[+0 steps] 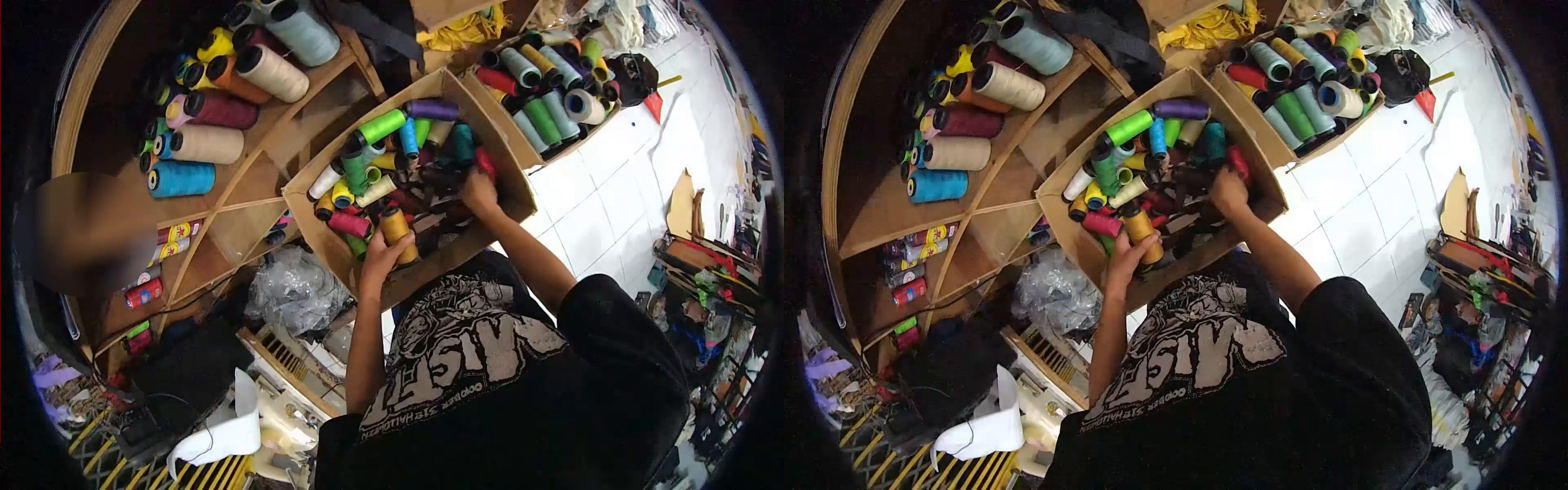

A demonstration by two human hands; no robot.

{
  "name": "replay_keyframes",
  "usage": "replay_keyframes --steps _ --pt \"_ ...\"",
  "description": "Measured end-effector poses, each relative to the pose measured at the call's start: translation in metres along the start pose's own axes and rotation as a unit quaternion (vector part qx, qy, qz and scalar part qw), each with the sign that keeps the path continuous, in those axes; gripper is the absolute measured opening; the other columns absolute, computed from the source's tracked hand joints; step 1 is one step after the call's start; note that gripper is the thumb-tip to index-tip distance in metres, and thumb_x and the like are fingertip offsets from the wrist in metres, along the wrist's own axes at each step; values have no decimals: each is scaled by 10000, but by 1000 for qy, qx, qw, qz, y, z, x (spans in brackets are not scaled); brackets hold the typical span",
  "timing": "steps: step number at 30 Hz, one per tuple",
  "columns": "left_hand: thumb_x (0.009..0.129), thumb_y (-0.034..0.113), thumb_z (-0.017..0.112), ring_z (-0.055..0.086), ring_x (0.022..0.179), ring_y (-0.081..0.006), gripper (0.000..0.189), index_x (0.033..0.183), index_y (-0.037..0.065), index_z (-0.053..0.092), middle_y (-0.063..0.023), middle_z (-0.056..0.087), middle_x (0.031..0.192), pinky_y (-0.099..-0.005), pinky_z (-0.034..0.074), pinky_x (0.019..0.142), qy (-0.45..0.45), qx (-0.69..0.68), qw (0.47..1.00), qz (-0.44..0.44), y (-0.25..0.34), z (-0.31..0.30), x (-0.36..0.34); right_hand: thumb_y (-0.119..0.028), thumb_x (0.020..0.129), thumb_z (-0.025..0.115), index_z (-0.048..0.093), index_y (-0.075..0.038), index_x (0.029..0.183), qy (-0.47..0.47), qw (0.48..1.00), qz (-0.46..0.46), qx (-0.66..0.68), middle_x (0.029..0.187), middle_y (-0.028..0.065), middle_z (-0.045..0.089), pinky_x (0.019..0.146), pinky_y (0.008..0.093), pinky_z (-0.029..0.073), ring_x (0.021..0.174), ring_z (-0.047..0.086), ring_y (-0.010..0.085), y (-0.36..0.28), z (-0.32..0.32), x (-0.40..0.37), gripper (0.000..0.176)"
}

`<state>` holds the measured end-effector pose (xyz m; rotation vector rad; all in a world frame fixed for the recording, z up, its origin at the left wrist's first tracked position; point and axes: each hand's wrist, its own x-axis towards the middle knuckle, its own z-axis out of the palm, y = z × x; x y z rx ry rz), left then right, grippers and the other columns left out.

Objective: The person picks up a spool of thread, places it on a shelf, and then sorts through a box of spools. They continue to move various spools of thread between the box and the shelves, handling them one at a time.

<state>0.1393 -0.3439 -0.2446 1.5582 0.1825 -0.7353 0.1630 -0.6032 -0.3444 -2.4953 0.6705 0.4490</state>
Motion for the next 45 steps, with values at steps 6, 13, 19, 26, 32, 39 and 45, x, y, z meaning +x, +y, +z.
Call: replay_keyframes --steps 6,13,19,26,32,39,45 --pt "795 225 701 601 842 -157 400 1089 23 521 -62 609 934 -299 485 752 6 -86 996 2 -13 -2 -7 -160 748 597 456 16 1141 110 985 48 -120 1080 243 547 809 449 493 974 567 410 4 22 11 453" --pt "823 136 624 601 879 -187 318 1095 18 508 -102 583 1015 -329 511 757 -51 -352 934 -28 -9 7 -13 -247 687 741 602 -27 1046 -301 882 44 360 946 59 615 702 325 501 888 576 140 -30 -53 -22 443" --pt "745 232 674 584 848 -176 453 1118 47 497 -71 554 1022 -317 523 703 -148 -373 916 -11 -24 -3 -7 -146 799 679 617 1 1036 -407 782 -18 472 979 80 611 728 269 508 832 595 155 -63 -53 -59 286" --pt "727 263 669 586 800 -167 479 1118 46 495 -59 541 1000 -316 528 665 -69 -402 913 26 -17 -5 -27 -382 730 697 557 72 1088 68 988 35 134 1025 252 605 847 425 475 999 587 366 -19 -34 22 595" --pt "719 247 662 591 809 -180 524 1166 67 457 -68 540 1030 -331 540 676 -64 -435 898 24 -47 -23 -28 -443 733 671 634 60 892 111 991 39 58 1023 279 601 917 472 401 1033 544 424 21 26 85 529" --pt "711 220 649 588 814 -192 550 1199 89 433 -77 538 1029 -341 539 669 13 -482 870 99 -46 -41 -52 -393 742 663 629 14 1016 -150 980 -9 129 931 203 657 768 386 460 917 630 275 7 -41 45 491" --pt "683 332 709 618 702 -184 528 1053 37 475 -66 549 919 -319 543 586 64 -509 826 233 -19 -109 -118 -167 716 716 540 -9 1148 -315 874 -233 287 1051 90 578 816 331 458 921 563 209 -123 -102 -55 492"
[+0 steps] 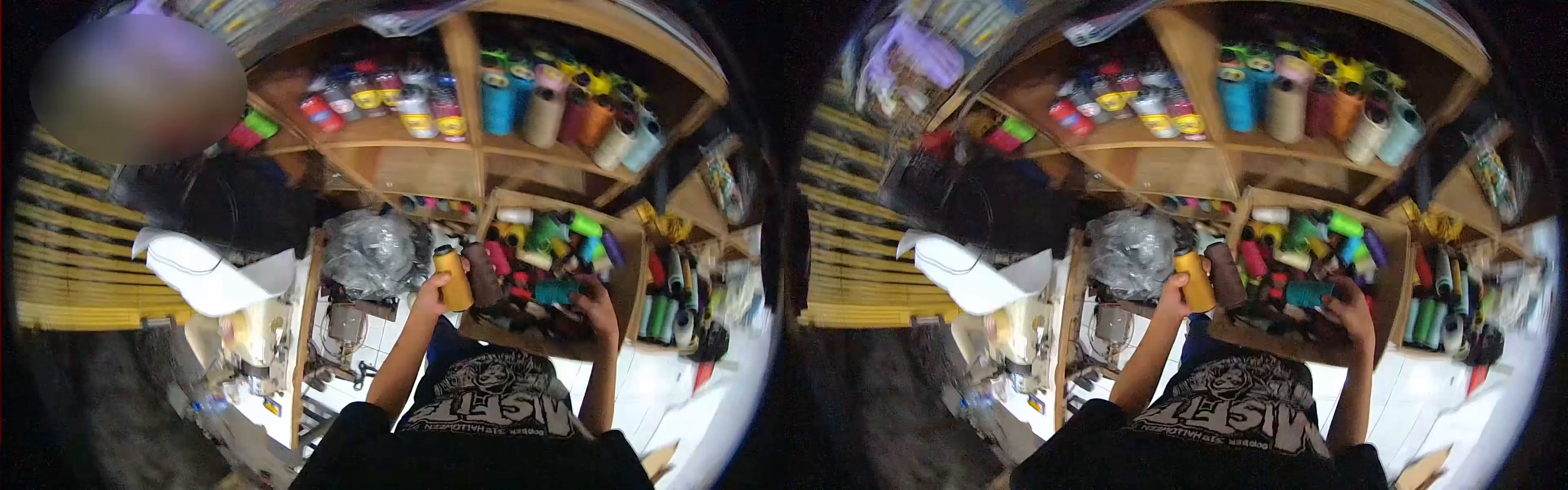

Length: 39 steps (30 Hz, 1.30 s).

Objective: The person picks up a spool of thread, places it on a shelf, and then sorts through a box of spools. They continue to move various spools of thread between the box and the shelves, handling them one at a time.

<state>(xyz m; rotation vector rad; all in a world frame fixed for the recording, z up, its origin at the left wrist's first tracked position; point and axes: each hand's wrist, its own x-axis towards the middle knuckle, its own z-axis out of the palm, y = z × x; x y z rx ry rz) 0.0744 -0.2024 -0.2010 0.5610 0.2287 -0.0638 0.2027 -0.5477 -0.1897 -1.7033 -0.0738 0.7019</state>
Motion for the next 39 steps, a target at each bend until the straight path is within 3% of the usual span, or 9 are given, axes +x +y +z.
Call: replay_keyframes --steps 3,7,12,16,19,21,31,32,39 --pt "675 346 711 617 698 -188 538 1043 34 472 -60 542 861 -332 545 586 27 18 997 68 52 -15 -28 -127 735 718 513 13 1160 2 991 -130 31 1023 57 556 809 284 432 913 523 160 -41 63 26 492" --pt "691 354 672 573 758 -169 514 1067 53 492 -48 529 882 -323 508 649 13 70 995 67 115 -57 -67 -99 744 708 519 25 1159 -42 982 -181 39 1058 77 577 892 272 407 991 535 158 -151 190 43 472" --pt "700 353 682 548 851 -160 501 1071 63 512 -37 537 904 -319 484 703 47 112 991 60 176 -100 -107 -212 737 731 575 -30 1129 -90 893 -406 -169 1054 120 635 874 311 444 983 598 185 -244 347 87 459" --pt "730 318 668 542 885 -158 477 1103 57 526 -37 553 941 -310 461 757 48 129 989 61 198 -135 -117 -318 750 705 589 -44 1106 -98 846 -432 -296 991 181 641 822 373 475 962 613 320 -316 445 107 464" --pt "711 329 661 543 908 -170 496 1102 55 529 -47 546 1014 -321 461 766 49 123 990 54 210 -137 -114 -367 756 690 575 5 1111 -63 759 -477 -438 953 237 630 784 407 493 901 618 371 -344 499 162 527" --pt "748 269 648 544 943 -166 452 1124 47 533 -52 564 1040 -317 457 793 39 118 991 44 209 -150 -105 -314 767 682 573 39 1067 -9 726 -546 -419 946 257 622 774 430 489 918 603 394 -353 525 197 476" --pt "747 258 684 535 935 -156 417 1089 52 564 -28 569 1005 -301 433 817 -34 126 991 18 204 -142 -85 -347 790 663 638 8 1006 -2 701 -416 -579 968 240 630 787 434 502 911 617 381 -414 578 265 417" --pt "743 256 686 536 929 -157 409 1078 52 572 -29 569 997 -297 431 810 -23 129 991 15 202 -142 -85 -344 782 670 644 4 996 7 656 -445 -609 952 236 635 768 429 509 913 623 367 -416 579 267 410" --pt "743 240 679 527 950 -149 433 1107 44 551 -25 565 1012 -284 411 839 -12 105 994 23 204 -149 -90 -339 763 683 621 12 1000 38 672 -441 -594 926 222 643 808 434 489 911 626 351 -415 580 267 428"
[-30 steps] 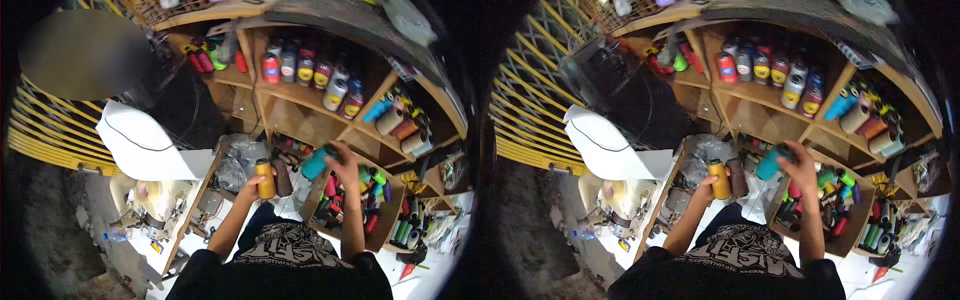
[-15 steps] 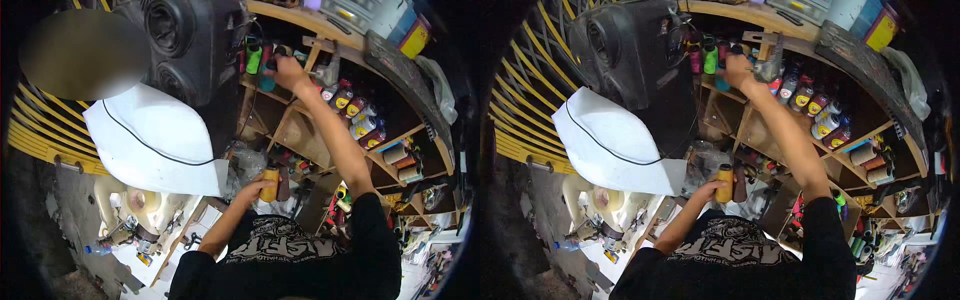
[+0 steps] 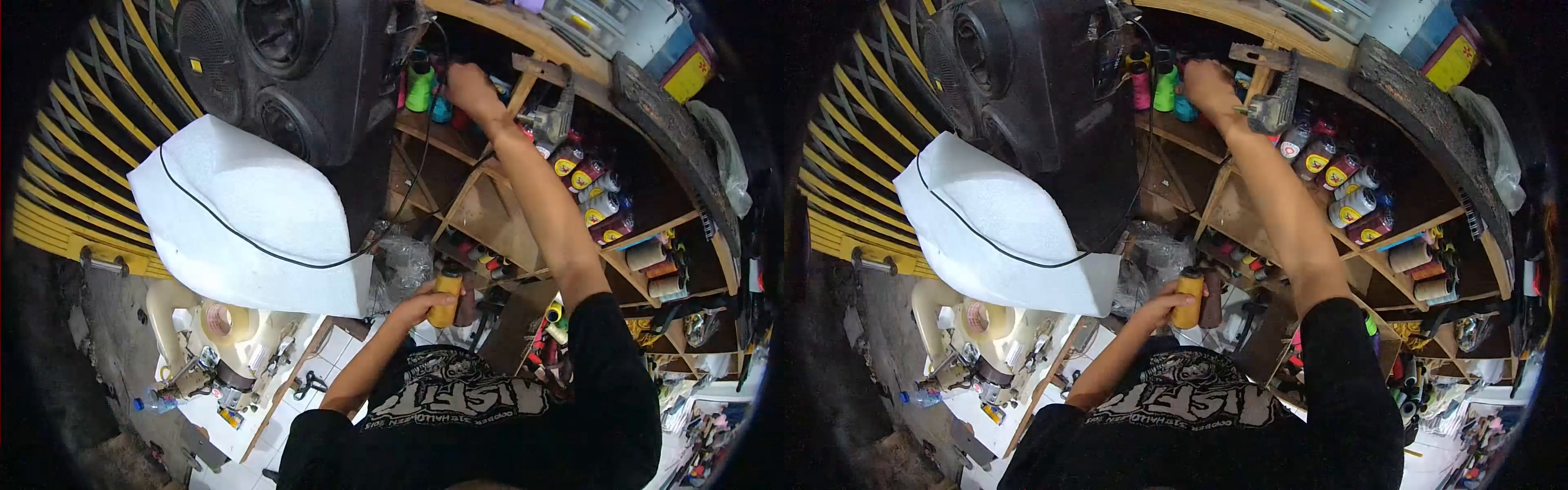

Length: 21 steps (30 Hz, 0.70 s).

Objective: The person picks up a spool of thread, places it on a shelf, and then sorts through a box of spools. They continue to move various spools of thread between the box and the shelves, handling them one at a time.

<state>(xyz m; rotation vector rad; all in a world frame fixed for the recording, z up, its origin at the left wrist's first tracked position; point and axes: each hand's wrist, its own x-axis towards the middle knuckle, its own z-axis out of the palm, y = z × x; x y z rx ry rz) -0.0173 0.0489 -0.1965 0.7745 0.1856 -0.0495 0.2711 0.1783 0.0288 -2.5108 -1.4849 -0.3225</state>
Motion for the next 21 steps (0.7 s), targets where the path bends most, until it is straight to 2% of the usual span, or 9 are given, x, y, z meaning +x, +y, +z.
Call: replay_keyframes --steps 2,5,8,9,10,12,15,18,21 --pt "742 237 678 527 951 -147 438 1113 46 547 -25 565 1024 -283 412 838 15 -6 1000 13 2 -1 2 -338 756 688 601 21 1002 46 998 -27 -18 925 222 641 823 440 481 913 621 353 1 5 -2 443" --pt "738 231 681 534 949 -145 442 1114 43 546 -32 576 1045 -285 426 817 20 6 999 37 6 -7 5 -342 754 684 581 28 990 225 970 -83 24 904 228 637 815 447 482 912 611 360 -6 0 -20 451" --pt "736 238 695 546 931 -147 462 1120 32 542 -45 586 1028 -290 428 821 30 41 997 58 19 -1 2 -186 765 644 595 -34 1036 125 977 -132 112 900 252 625 683 448 500 804 627 362 -12 -24 -79 314" --pt "732 240 702 548 928 -147 467 1117 29 543 -49 588 1025 -292 430 822 25 59 996 66 25 0 1 -210 782 636 597 -33 1045 -52 992 -110 41 900 242 629 683 435 500 805 630 352 -18 -40 -99 320" --pt "728 241 709 550 924 -148 471 1114 26 545 -53 589 1023 -294 431 822 20 77 994 73 32 2 0 -235 799 628 598 -32 1055 -226 970 -83 -31 900 233 632 682 421 500 805 634 342 -21 -53 -117 328" --pt "704 237 733 561 894 -152 474 1086 18 556 -52 591 993 -298 446 799 38 79 992 90 45 11 -3 -310 820 626 622 -20 1038 -331 924 -181 66 875 187 655 675 376 503 781 650 300 -1 -45 -149 363" --pt "689 212 740 575 822 -149 442 1045 17 566 -36 596 911 -286 454 760 26 111 988 103 60 18 -3 -362 819 632 648 -12 994 -513 786 -42 342 843 139 673 683 341 499 769 656 238 9 -18 -173 392" --pt "687 199 736 571 804 -140 399 1004 16 578 -37 594 877 -276 447 747 -5 199 968 155 72 19 -1 -379 818 638 639 -7 1020 -452 834 -168 268 849 123 677 695 316 496 767 651 202 14 -4 -173 424" --pt "684 186 730 563 792 -131 374 985 20 582 -34 586 870 -271 440 733 -5 230 958 173 76 25 0 -367 815 647 633 3 1023 -449 839 -183 247 843 121 672 686 314 498 738 642 216 11 -17 -167 425"
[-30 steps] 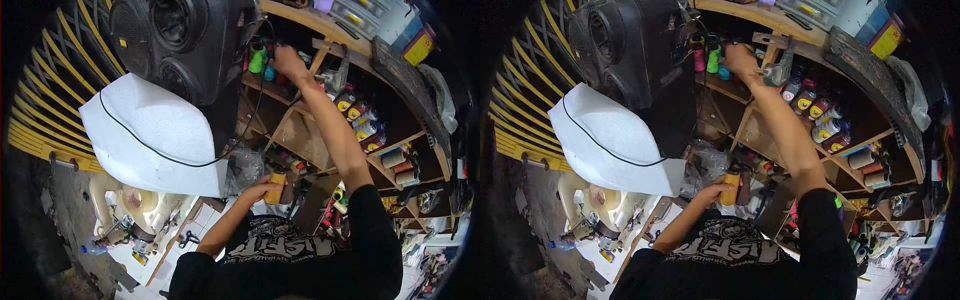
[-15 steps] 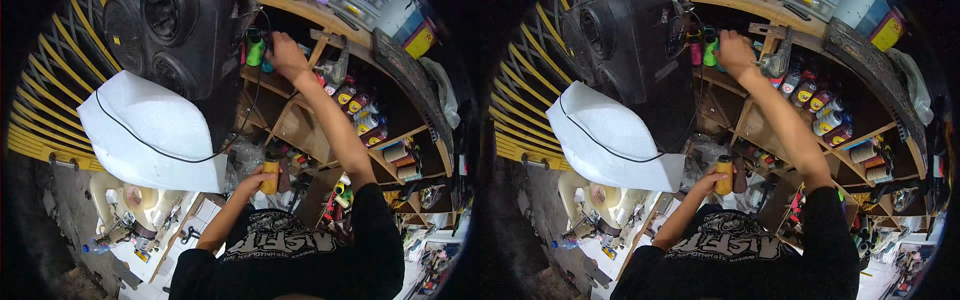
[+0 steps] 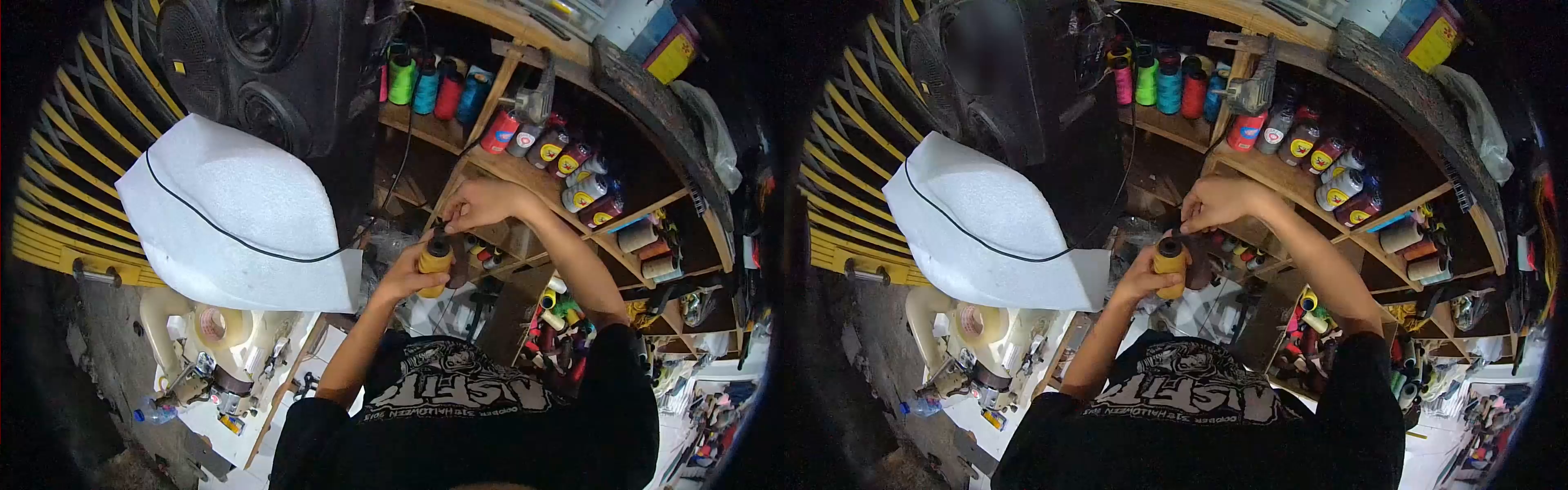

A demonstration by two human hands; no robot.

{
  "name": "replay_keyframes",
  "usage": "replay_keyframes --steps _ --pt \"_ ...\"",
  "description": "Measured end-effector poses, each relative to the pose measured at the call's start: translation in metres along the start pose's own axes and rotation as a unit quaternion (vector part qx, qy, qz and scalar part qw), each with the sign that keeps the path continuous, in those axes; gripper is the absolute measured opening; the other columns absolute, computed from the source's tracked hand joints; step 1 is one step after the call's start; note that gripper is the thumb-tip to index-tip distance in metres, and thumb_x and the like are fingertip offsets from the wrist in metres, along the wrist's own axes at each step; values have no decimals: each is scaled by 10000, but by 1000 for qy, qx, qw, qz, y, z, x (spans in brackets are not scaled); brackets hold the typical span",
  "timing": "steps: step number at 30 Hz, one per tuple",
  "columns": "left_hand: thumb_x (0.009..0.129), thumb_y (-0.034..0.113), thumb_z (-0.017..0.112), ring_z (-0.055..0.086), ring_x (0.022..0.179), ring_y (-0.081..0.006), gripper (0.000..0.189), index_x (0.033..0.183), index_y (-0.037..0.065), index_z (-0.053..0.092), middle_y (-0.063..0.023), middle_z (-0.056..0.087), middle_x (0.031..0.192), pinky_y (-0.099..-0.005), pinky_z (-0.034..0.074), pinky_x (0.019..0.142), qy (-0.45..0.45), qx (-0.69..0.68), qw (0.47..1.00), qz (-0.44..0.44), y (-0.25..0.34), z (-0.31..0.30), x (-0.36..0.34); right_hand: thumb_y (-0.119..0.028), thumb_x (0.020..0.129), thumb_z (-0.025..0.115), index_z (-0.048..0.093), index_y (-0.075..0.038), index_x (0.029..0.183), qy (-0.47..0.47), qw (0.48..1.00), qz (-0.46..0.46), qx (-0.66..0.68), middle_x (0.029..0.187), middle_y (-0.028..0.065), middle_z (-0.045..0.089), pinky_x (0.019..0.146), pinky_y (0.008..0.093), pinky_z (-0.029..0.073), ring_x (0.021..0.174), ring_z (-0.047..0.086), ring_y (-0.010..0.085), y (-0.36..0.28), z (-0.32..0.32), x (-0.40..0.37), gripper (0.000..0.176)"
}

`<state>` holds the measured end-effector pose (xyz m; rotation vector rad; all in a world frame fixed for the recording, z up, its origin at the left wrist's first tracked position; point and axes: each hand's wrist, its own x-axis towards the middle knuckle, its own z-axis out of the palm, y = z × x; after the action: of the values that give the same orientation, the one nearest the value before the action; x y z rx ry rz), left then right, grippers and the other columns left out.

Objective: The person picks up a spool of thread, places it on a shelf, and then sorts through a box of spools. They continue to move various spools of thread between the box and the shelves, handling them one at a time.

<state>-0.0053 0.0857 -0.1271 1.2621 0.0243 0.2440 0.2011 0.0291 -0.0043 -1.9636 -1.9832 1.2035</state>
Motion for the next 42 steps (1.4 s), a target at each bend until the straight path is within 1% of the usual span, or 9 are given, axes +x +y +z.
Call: replay_keyframes --steps 4,10,13,17,24,27,31,36,42 --pt "666 177 767 521 1032 -171 384 975 14 609 -91 586 1043 -319 398 899 0 -20 999 -40 9 -3 6 -348 811 667 634 0 1047 8 999 -12 34 777 99 661 643 295 492 699 620 169 7 -2 8 422" --pt "638 140 765 461 1123 -226 400 990 22 613 -142 540 1112 -332 367 928 -8 235 963 134 25 -4 16 -265 779 705 577 -28 1179 -6 997 0 75 878 100 664 642 287 487 709 600 138 -9 -10 -2 481" --pt "640 166 761 419 1176 -235 416 1002 23 612 -140 523 1154 -327 329 964 -35 140 986 88 21 -5 14 -203 719 741 569 -50 1198 -13 988 -151 -16 955 106 666 661 294 488 748 605 143 3 0 5 531" --pt "645 169 757 427 1166 -233 449 1037 18 599 -127 498 1192 -328 331 961 -38 153 983 92 14 -11 14 -231 615 762 605 -22 1112 -20 997 -78 -8 956 191 643 781 375 471 889 613 328 -17 -10 -4 561" --pt "747 174 726 573 761 -142 309 971 17 583 -50 608 893 -282 469 681 282 51 958 12 18 4 29 -196 615 767 607 17 1022 287 906 12 -310 943 221 625 768 422 496 887 610 367 -32 -69 -3 487" --pt "775 180 706 560 695 -117 276 967 30 577 -23 607 841 -269 461 632 289 75 954 21 6 -1 44 -182 673 723 627 -15 1001 320 875 133 -337 973 215 630 763 425 509 896 616 368 -58 -73 14 380" --pt "757 215 724 566 740 -154 301 919 14 571 -52 605 832 -305 463 694 356 81 927 89 12 1 79 -182 719 681 662 -79 993 245 833 294 -400 992 172 647 755 420 520 944 629 336 -53 -93 42 293" --pt "852 353 533 414 1199 -370 809 1416 -26 94 -263 385 1314 -422 325 992 342 244 900 116 39 -12 109 -167 802 565 713 -162 919 327 763 314 -460 932 54 694 665 395 484 848 670 237 -24 -91 65 189" --pt "800 54 605 467 1047 -324 495 1224 -14 359 -193 442 1123 -387 356 930 350 247 852 302 56 -28 157 -189 833 535 702 -114 979 293 779 320 -453 1009 72 681 661 428 512 913 661 260 -24 -93 69 235"
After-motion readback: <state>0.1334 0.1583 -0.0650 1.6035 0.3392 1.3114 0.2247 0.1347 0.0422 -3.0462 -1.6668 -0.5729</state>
